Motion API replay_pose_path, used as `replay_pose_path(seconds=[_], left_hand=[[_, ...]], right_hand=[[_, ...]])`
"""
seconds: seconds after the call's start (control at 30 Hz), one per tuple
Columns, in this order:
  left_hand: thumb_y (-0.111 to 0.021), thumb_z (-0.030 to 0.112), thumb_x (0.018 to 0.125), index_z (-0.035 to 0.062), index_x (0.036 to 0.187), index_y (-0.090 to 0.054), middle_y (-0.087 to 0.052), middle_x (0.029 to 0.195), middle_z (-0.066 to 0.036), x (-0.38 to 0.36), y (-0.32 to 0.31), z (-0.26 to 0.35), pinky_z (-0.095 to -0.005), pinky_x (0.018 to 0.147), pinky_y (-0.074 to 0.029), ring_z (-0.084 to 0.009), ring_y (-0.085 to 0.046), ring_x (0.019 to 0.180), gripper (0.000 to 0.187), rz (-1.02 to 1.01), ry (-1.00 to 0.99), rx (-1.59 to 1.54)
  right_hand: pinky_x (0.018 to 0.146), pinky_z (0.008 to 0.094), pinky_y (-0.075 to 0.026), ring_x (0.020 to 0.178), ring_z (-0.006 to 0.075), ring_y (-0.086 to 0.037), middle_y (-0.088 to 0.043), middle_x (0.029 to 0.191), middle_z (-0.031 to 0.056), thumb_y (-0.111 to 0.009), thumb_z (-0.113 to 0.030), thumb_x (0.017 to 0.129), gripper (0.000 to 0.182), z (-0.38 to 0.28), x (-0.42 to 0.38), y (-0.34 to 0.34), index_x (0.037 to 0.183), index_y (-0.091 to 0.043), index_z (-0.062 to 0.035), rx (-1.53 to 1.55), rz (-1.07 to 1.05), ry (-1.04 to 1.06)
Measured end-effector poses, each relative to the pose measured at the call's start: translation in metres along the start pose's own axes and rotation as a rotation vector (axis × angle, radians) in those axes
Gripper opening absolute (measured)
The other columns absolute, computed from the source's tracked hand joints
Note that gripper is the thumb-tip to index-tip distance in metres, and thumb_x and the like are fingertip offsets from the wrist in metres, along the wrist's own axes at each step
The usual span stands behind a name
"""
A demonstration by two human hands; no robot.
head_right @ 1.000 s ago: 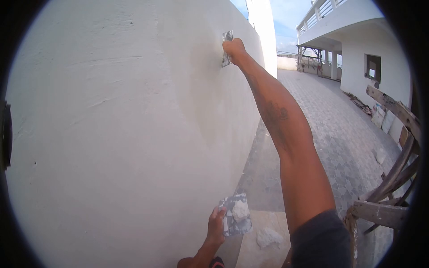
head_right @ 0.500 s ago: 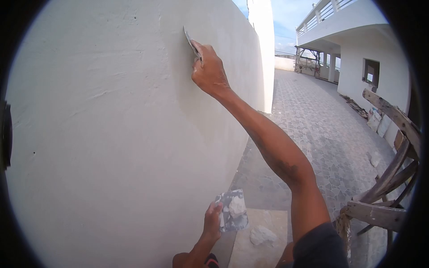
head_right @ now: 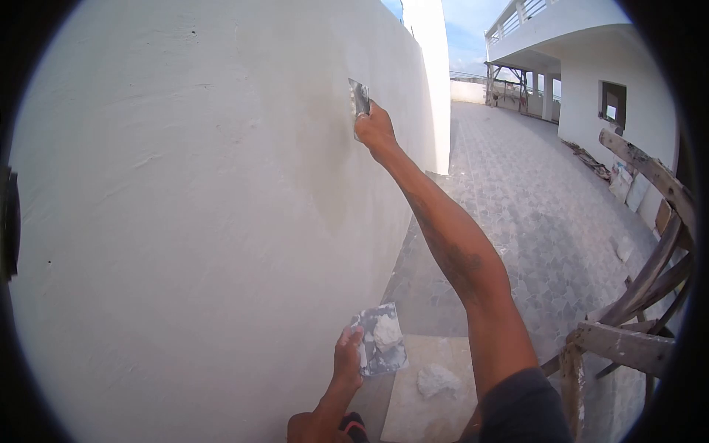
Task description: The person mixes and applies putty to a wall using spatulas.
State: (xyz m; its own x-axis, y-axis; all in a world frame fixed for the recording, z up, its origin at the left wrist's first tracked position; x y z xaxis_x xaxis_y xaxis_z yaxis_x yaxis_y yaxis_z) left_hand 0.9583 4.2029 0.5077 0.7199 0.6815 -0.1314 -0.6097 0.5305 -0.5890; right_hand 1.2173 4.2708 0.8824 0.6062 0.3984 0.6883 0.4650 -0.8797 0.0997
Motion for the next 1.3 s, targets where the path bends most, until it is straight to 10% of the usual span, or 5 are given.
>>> replay_pose_path(seconds=[0.27, 0.47, 0.67, 1.17, 1.3], left_hand=[[-0.050, 0.017, 0.100, -0.0002, 0.119, -0.051, -0.061, 0.105, -0.007, -0.001, -0.004, 0.000, -0.0290, 0.081, -0.050, -0.0137, -0.060, 0.092, 0.026, -0.009, -0.035, -0.024], [-0.051, 0.018, 0.100, 0.0009, 0.116, -0.051, -0.060, 0.103, -0.006, 0.005, 0.004, -0.010, -0.0291, 0.081, -0.050, -0.0137, -0.060, 0.089, 0.023, -0.001, -0.055, -0.007], [-0.050, 0.018, 0.100, 0.0015, 0.114, -0.052, -0.060, 0.102, -0.006, -0.002, 0.000, 0.000, -0.0288, 0.081, -0.050, -0.0127, -0.059, 0.089, 0.022, -0.002, -0.030, 0.008], [-0.050, 0.017, 0.100, 0.0010, 0.120, -0.052, -0.061, 0.106, -0.007, 0.000, -0.001, 0.000, -0.0289, 0.082, -0.050, -0.0139, -0.061, 0.092, 0.025, -0.023, -0.004, -0.016], [-0.050, 0.017, 0.100, 0.0009, 0.120, -0.052, -0.062, 0.106, -0.008, 0.003, 0.002, -0.005, -0.0296, 0.083, -0.050, -0.0145, -0.061, 0.093, 0.026, -0.041, -0.039, -0.040]], right_hand=[[0.103, 0.0379, -0.042, 0.122, 0.0324, -0.049, -0.044, 0.137, 0.0186, -0.041, 0.000, 0.088, 0.056, -0.024, -0.058, -0.026, 0.143, -0.040, -0.0030, -0.163, 0.007, 0.121], [0.093, 0.0381, -0.046, 0.105, 0.0313, -0.057, -0.053, 0.121, 0.0199, -0.043, 0.006, 0.086, 0.052, -0.051, -0.142, -0.027, 0.138, -0.043, 0.0015, -0.095, -0.076, 0.625], [0.069, 0.0377, -0.046, 0.073, 0.0223, -0.055, -0.058, 0.083, 0.0134, -0.048, -0.002, 0.082, 0.026, 0.033, -0.067, 0.002, 0.106, -0.054, 0.0052, 0.132, 0.084, -0.168], [0.078, 0.0348, -0.047, 0.078, 0.0264, -0.059, -0.062, 0.087, 0.0166, -0.046, -0.016, 0.097, 0.028, -0.071, -0.094, 0.003, 0.112, -0.056, 0.0052, -0.083, -0.016, 0.432], [0.065, 0.0356, -0.045, 0.070, 0.0164, -0.051, -0.055, 0.076, 0.0067, -0.046, -0.011, 0.089, 0.020, -0.008, -0.019, 0.026, 0.098, -0.057, 0.0024, 0.097, 0.106, -0.012]])
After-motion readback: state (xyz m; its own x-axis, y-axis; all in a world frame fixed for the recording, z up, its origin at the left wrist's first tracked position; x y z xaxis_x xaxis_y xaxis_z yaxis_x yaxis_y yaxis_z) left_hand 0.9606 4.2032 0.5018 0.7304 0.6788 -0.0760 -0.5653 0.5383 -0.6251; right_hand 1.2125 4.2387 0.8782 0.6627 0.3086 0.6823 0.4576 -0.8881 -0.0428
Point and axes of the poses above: each hand's wrist, its own x-axis towards the middle knuckle, its own y-axis out of the back of the hand, z = x × y, the point moved 7 cm from there along x, towards the middle knuckle
